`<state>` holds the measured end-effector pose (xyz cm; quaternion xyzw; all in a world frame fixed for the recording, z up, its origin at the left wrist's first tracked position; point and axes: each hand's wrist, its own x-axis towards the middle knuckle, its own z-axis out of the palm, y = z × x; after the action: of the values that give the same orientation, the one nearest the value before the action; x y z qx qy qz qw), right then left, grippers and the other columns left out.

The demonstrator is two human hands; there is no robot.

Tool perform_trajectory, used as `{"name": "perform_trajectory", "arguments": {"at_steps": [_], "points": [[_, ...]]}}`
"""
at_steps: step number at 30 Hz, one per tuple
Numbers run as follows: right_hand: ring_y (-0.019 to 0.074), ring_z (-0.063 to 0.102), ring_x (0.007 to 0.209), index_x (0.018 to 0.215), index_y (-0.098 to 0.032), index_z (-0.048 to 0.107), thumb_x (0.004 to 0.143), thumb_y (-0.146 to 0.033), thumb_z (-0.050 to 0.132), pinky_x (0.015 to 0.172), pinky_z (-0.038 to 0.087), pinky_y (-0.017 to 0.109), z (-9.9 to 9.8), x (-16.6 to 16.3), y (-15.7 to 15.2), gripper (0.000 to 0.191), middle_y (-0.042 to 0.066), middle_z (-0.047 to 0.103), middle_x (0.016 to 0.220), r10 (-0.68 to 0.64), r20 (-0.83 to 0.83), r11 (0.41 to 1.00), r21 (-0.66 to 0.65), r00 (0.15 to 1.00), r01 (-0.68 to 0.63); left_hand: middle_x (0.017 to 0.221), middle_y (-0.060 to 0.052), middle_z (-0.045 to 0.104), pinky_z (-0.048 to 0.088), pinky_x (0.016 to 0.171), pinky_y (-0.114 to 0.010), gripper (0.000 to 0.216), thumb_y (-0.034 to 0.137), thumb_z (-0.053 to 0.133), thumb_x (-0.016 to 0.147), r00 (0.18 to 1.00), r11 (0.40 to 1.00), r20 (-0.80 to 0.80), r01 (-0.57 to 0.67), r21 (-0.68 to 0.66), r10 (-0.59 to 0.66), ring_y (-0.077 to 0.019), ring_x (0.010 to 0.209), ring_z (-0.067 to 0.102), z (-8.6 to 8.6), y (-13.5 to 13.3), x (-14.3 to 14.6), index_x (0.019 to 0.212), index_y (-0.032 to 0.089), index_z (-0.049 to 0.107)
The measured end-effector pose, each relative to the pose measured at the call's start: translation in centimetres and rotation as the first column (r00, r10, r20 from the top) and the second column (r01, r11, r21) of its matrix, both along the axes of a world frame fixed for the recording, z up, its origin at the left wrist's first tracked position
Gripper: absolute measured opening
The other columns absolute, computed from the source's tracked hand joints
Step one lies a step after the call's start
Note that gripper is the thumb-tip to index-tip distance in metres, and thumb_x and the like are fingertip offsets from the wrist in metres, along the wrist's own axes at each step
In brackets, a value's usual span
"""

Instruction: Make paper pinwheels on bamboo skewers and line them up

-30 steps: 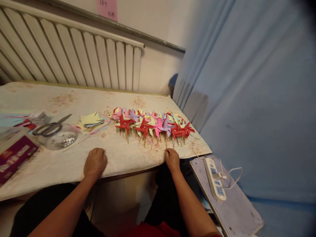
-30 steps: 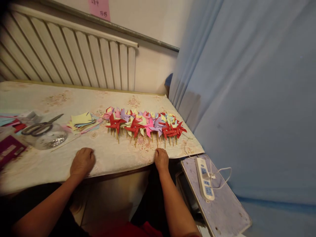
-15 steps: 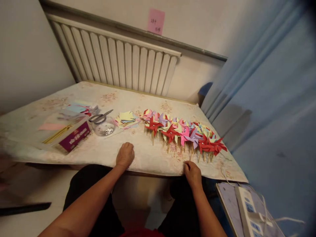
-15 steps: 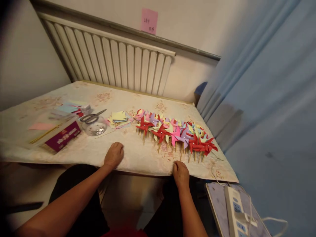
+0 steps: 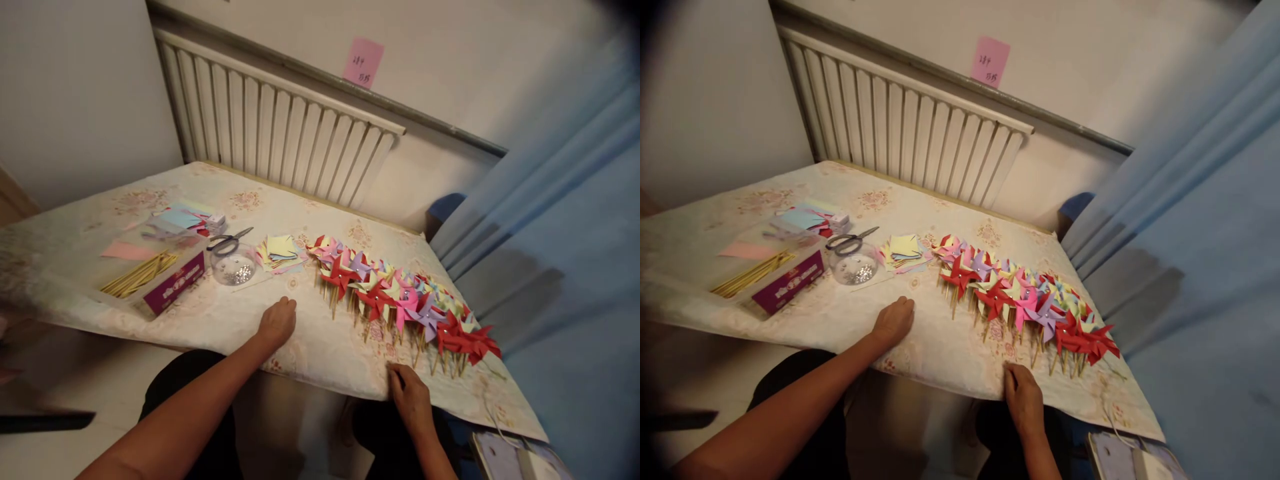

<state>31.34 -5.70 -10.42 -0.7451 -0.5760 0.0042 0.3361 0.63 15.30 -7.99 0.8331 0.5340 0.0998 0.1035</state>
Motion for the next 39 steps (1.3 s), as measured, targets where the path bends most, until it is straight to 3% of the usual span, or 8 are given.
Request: {"name": "perform_trajectory", "arguments": {"at_steps": [4,7,12,18,22,26,32,39], "points": [[0.0251,0.07,0.076,0.087,-0.024,0.07,0.088,-0.041,0.049,0.071,0.056,0.037,1.1,-2.6,1.2,0.027,0.009,0.073,0.084,0.039,-0.02,0.999,-0.022,0.999,-0.04,0.1,-0.01,0.063,0.042,0.074,-0.033,0.022,0.026,0.038,0.094,0.996,0.995,0.064,0.073,-0.067,-0.069,-0.021,0.086,0.062,-0.1,2.1,-0.8,0.098,0.018,0.059],[0.0217,0.068,0.071,0.084,-0.024,0.069,0.089,-0.037,0.05,0.067,0.054,0.032,2.9,-6.0,4.2,0.024,0.007,0.072,0.08,0.154,-0.039,0.988,0.003,0.987,-0.154,0.093,-0.008,0.064,0.041,0.076,-0.031,0.021,0.023,0.038,0.093,0.966,0.993,0.239,0.114,-0.036,-0.102,-0.0187,0.086,0.06,-0.6,3.3,-1.5,0.089,0.019,0.058],[0.0188,0.064,0.069,0.08,-0.023,0.067,0.09,-0.03,0.048,0.066,0.051,0.029,7.3,-12.8,12.8,0.023,0.005,0.069,0.076,0.333,-0.038,0.943,0.041,0.942,-0.332,0.077,-0.003,0.061,0.038,0.07,-0.028,0.017,0.015,0.042,0.086,0.861,0.993,0.509,0.048,-0.11,0.015,-0.0155,0.074,0.055,-0.8,4.9,-2.0,0.077,0.019,0.056],[0.0179,0.064,0.078,0.083,-0.019,0.068,0.086,-0.018,0.05,0.073,0.047,0.028,10.9,-18.6,25.1,0.019,0.004,0.07,0.083,0.483,0.059,0.875,0.002,0.874,-0.483,0.07,0.0,0.06,0.038,0.067,-0.027,0.013,0.016,0.047,0.082,0.771,0.966,0.635,0.125,-0.228,0.05,-0.0143,0.069,0.055,-0.8,6.1,-2.5,0.073,0.019,0.056],[0.0189,0.062,0.085,0.088,-0.017,0.069,0.084,-0.012,0.055,0.083,0.046,0.03,10.7,-20.1,32.0,0.016,0.006,0.07,0.088,0.52,0.191,0.854,-0.142,0.833,-0.501,0.066,0.001,0.059,0.039,0.065,-0.026,0.013,0.016,0.047,0.081,0.744,0.922,0.655,0.15,-0.357,0.132,-0.0139,0.069,0.056,-0.6,6.4,-2.7,0.071,0.019,0.055],[0.0219,0.059,0.105,0.108,-0.017,0.067,0.082,-0.01,0.063,0.095,0.042,0.033,9.3,-20.8,36.3,0.027,0.01,0.068,0.11,0.58,0.303,0.813,-0.279,0.756,-0.511,0.065,0.001,0.059,0.038,0.063,-0.026,0.013,0.013,0.047,0.078,0.747,0.908,0.653,0.184,-0.377,0.12,-0.0136,0.067,0.055,-0.6,6.5,-2.8,0.069,0.019,0.055],[0.0227,0.058,0.106,0.114,-0.017,0.066,0.082,-0.013,0.064,0.093,0.041,0.031,8.0,-21.7,39.3,0.033,0.01,0.069,0.111,0.629,0.375,0.772,-0.409,0.681,-0.488,0.065,0.0,0.06,0.037,0.061,-0.026,0.015,0.012,0.046,0.079,0.76,0.913,0.642,0.19,-0.362,0.097,-0.0132,0.065,0.053,-0.7,6.4,-2.9,0.069,0.019,0.055],[0.0217,0.059,0.095,0.095,-0.017,0.07,0.084,-0.013,0.061,0.08,0.039,0.027,7.9,-22.2,40.3,0.015,0.01,0.071,0.099,0.653,0.414,0.748,-0.481,0.634,-0.456,0.072,-0.003,0.063,0.039,0.065,-0.027,0.015,0.013,0.046,0.079,0.791,0.921,0.609,0.191,-0.338,0.059,-0.0144,0.069,0.054,-0.6,6.5,-2.9,0.07,0.019,0.057]]}}
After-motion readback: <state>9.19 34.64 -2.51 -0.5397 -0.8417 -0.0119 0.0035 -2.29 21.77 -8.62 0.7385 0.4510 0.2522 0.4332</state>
